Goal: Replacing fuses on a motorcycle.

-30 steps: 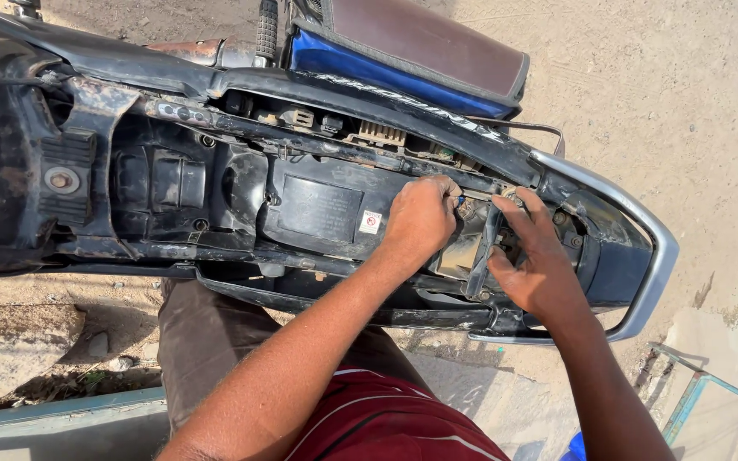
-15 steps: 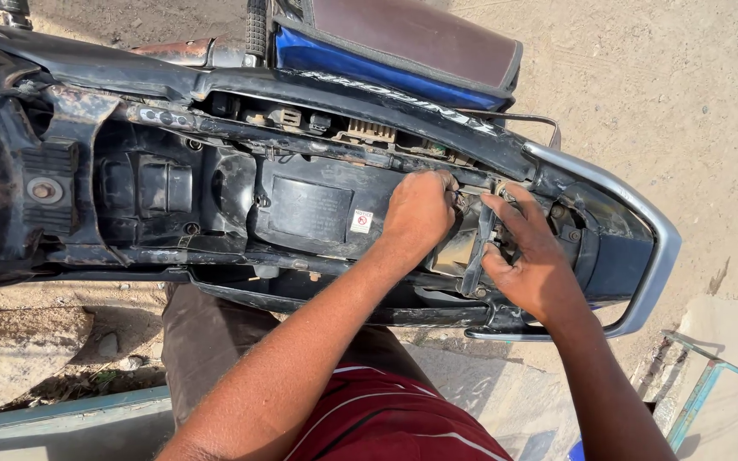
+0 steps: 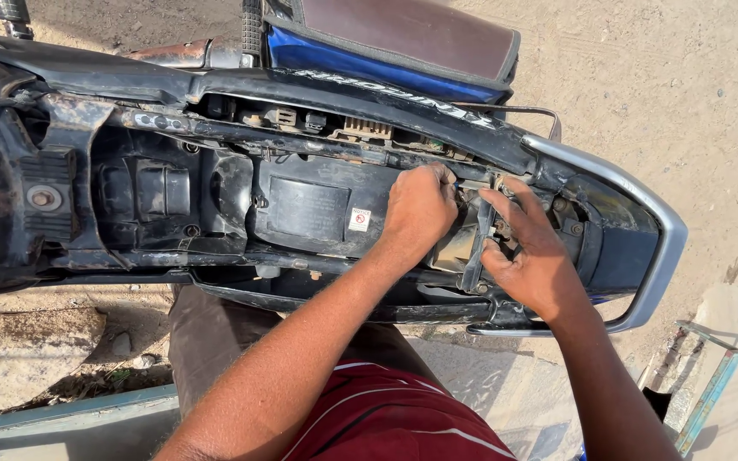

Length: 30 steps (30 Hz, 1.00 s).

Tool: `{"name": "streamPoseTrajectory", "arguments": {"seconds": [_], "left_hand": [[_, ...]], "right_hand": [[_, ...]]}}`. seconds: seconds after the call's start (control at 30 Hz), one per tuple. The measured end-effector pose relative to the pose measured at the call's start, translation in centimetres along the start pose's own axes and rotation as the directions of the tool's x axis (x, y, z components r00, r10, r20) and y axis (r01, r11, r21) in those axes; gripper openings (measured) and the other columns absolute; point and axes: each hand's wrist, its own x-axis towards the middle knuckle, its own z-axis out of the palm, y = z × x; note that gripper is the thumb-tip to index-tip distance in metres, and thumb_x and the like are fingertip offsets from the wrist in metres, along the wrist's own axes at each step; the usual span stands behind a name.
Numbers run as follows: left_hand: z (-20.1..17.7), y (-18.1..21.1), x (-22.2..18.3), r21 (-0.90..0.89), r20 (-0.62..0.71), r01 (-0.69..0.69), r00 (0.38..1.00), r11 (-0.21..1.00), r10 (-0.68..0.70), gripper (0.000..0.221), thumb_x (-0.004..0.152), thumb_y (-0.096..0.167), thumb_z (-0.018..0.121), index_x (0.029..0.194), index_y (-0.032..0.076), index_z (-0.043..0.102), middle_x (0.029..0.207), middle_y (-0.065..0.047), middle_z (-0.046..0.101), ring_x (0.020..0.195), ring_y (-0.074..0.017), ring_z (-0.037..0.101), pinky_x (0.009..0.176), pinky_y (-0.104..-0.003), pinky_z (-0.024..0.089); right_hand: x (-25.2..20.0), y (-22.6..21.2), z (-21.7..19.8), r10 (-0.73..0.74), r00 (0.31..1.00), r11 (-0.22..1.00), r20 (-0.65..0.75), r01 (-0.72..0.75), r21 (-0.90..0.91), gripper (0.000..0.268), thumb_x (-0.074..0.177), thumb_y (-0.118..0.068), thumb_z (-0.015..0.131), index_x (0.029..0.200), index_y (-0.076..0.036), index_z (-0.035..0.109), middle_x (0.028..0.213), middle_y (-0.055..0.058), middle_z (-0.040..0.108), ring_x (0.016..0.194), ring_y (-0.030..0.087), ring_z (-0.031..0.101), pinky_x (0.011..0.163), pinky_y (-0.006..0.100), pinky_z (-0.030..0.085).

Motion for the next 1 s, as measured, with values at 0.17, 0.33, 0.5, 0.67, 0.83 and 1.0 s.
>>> {"name": "streamPoseTrajectory", "arguments": {"seconds": [0.17,0.33,0.5,0.67,0.83,1.0], "left_hand": [[0.9,-1.3,-0.7,-0.162,-0.129,0.003,0.991,0.987,-0.024,0.019,0.089,0.009,0.066,0.105,0.003,0.074,0.092,-0.018,0.075,0.091,-0.0344,0.074,0.085,-0.044,0.056],[0.0,-1.2,-1.2,-0.200,-0.068,0.057,0.995,0.978,-0.072,0.016,0.092,0.010,0.065,0.101,0.005,0.076,0.089,-0.017,0.076,0.089,-0.0339,0.074,0.083,-0.044,0.056],[-1.6,-1.1,-0.6,-0.294,-0.113,0.024,0.992,0.956,-0.059,0.016,0.094,0.012,0.064,0.104,0.004,0.073,0.086,-0.014,0.076,0.080,-0.0261,0.074,0.077,-0.039,0.056],[-4.3,-1.8,-0.6,-0.349,-0.191,-0.031,0.981,0.937,-0.039,0.017,0.095,0.013,0.064,0.108,0.004,0.071,0.084,-0.007,0.075,0.074,-0.0167,0.070,0.072,-0.034,0.056],[-6.7,-2.8,-0.8,-0.352,-0.179,-0.021,0.983,0.936,-0.045,0.013,0.097,0.011,0.064,0.103,0.002,0.071,0.081,-0.006,0.073,0.071,-0.0160,0.066,0.069,-0.033,0.054],[-3.6,-3.3,-2.2,-0.293,-0.064,0.023,0.997,0.956,-0.043,0.011,0.091,0.010,0.068,0.098,0.003,0.073,0.081,-0.010,0.075,0.075,-0.0209,0.072,0.072,-0.035,0.055]], "right_hand": [[0.0,0.1,0.1,0.014,1.000,1.000,-0.014,-0.014,-0.012,0.068,0.081,-0.013,0.070,0.146,-0.024,0.052,0.161,0.014,0.040,0.144,0.039,0.046,0.111,0.046,0.047],[0.1,-0.1,0.0,-0.015,0.999,1.000,-0.036,0.014,-0.024,0.066,0.082,-0.014,0.070,0.145,-0.022,0.053,0.159,0.015,0.042,0.143,0.039,0.047,0.111,0.045,0.046],[0.1,-0.5,0.1,-0.001,0.999,0.999,-0.043,-0.001,-0.055,0.065,0.082,-0.018,0.073,0.144,-0.024,0.055,0.159,0.015,0.042,0.142,0.039,0.046,0.111,0.045,0.044],[0.3,-1.0,0.5,0.057,0.998,0.986,-0.012,-0.058,-0.154,0.063,0.084,-0.026,0.077,0.144,-0.026,0.056,0.157,0.013,0.041,0.144,0.038,0.043,0.109,0.046,0.041],[0.2,-1.7,-0.4,0.113,0.994,0.992,-0.014,-0.113,-0.063,0.069,0.081,-0.017,0.069,0.147,-0.021,0.051,0.160,0.011,0.039,0.145,0.036,0.043,0.109,0.042,0.044],[-0.1,-2.2,-0.4,0.119,0.993,0.993,-0.015,-0.120,-0.023,0.068,0.081,-0.017,0.069,0.146,-0.023,0.052,0.161,0.012,0.038,0.142,0.036,0.046,0.105,0.043,0.046]]}}
